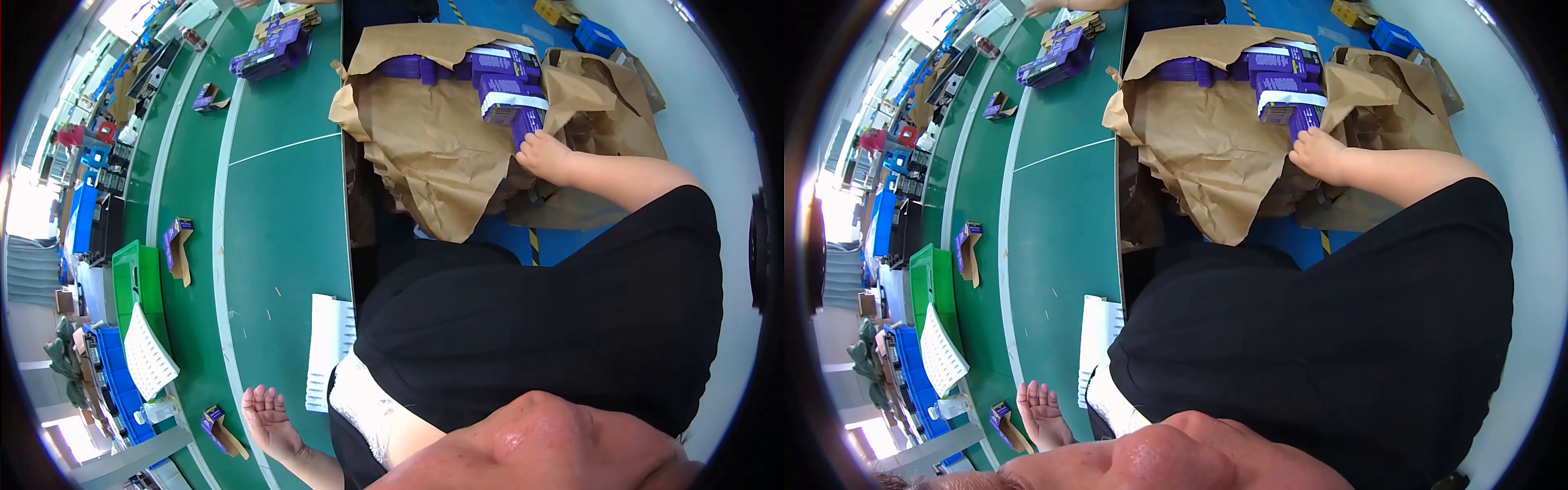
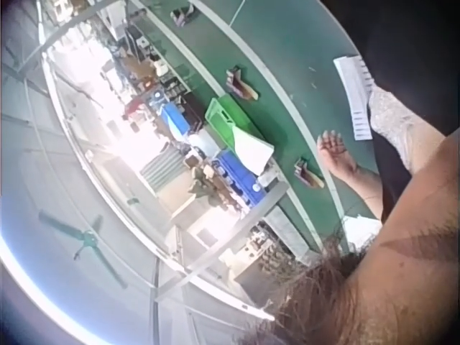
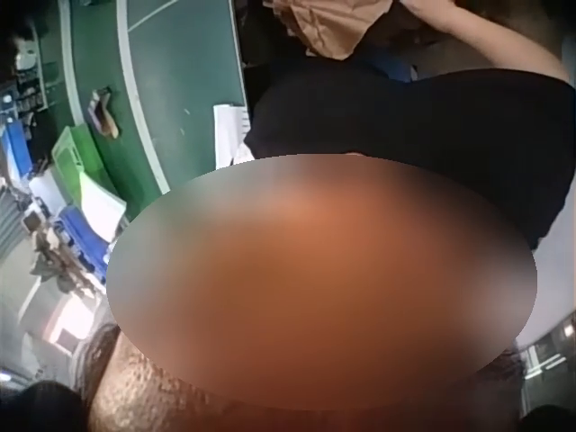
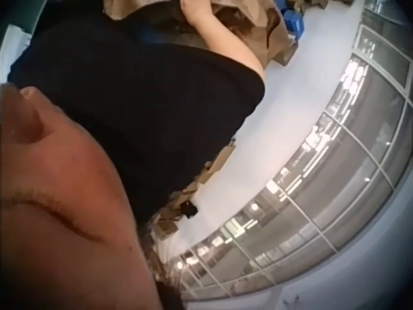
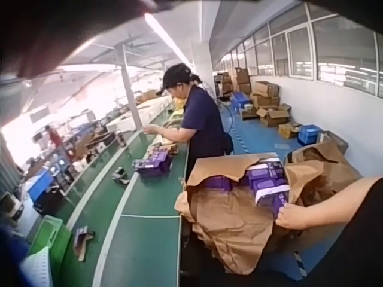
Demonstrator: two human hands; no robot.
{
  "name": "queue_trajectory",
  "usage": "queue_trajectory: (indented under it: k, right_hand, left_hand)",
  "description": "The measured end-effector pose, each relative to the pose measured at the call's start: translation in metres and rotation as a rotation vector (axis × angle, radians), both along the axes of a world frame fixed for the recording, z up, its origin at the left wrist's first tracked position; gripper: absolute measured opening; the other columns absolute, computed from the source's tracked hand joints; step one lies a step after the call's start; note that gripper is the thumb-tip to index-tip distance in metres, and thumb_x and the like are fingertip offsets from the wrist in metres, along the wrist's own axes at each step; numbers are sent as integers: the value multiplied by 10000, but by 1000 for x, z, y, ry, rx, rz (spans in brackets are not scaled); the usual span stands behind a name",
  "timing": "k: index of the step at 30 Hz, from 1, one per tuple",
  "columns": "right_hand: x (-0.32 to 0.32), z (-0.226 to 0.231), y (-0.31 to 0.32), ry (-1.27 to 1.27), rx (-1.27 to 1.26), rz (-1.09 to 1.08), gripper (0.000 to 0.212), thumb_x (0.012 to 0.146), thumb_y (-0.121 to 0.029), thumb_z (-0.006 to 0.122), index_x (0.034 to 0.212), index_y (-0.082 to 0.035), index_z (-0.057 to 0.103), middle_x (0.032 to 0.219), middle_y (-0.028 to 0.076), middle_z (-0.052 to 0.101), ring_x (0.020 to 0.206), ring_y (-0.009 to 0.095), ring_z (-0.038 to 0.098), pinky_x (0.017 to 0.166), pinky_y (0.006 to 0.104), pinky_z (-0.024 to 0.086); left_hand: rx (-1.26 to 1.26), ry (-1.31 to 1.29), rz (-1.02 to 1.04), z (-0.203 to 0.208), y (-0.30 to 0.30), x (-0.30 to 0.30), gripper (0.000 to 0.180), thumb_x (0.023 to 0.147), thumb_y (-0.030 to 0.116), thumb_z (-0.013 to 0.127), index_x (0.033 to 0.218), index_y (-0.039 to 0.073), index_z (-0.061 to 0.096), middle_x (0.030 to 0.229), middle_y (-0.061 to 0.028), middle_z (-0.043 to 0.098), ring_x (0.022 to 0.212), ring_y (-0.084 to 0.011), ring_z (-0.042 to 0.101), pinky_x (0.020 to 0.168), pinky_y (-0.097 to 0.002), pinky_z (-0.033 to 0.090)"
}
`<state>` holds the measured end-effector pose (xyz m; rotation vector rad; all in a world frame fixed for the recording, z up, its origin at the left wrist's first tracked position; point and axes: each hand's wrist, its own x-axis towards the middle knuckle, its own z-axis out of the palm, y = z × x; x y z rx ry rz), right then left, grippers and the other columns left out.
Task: Applying labels and stickers to purple packaging boxes at an assembly line.
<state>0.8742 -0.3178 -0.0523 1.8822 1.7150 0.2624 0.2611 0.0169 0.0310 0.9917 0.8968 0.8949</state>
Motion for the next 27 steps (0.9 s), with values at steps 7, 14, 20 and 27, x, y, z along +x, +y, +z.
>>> queue_trajectory:
  k: [7,14,20,27]
  right_hand:
    - [-5,2,-46,84,201,23,107,826,-165,631,920,-113,620,936,84,624,911,267,559,833,390,450]
    - [-8,17,-84,299,58,175,116,783,-180,641,868,-103,619,882,87,605,828,272,571,794,368,468]
    - [17,9,-79,729,636,-1055,220,904,-203,529,786,-27,587,810,142,630,745,335,575,695,421,471]
    - [117,19,14,1034,989,-1351,428,982,-400,582,1168,-26,674,1011,115,733,884,270,681,844,399,528]
  left_hand:
    - [-10,-27,-13,-7,0,-6,447,1072,280,437,1385,-39,461,1216,-171,629,1044,-230,655,891,-311,536]
    - [5,-46,-49,-15,7,-5,437,1065,266,443,1381,-35,459,1223,-170,625,1049,-226,649,885,-309,533]
    - [-13,-45,-41,-15,-1,-6,428,1061,259,450,1374,-32,463,1218,-169,625,1044,-227,649,877,-309,533]
    - [-6,-55,-43,-12,1,-5,424,1050,253,481,1367,-29,466,1214,-170,626,1036,-230,649,875,-312,531]
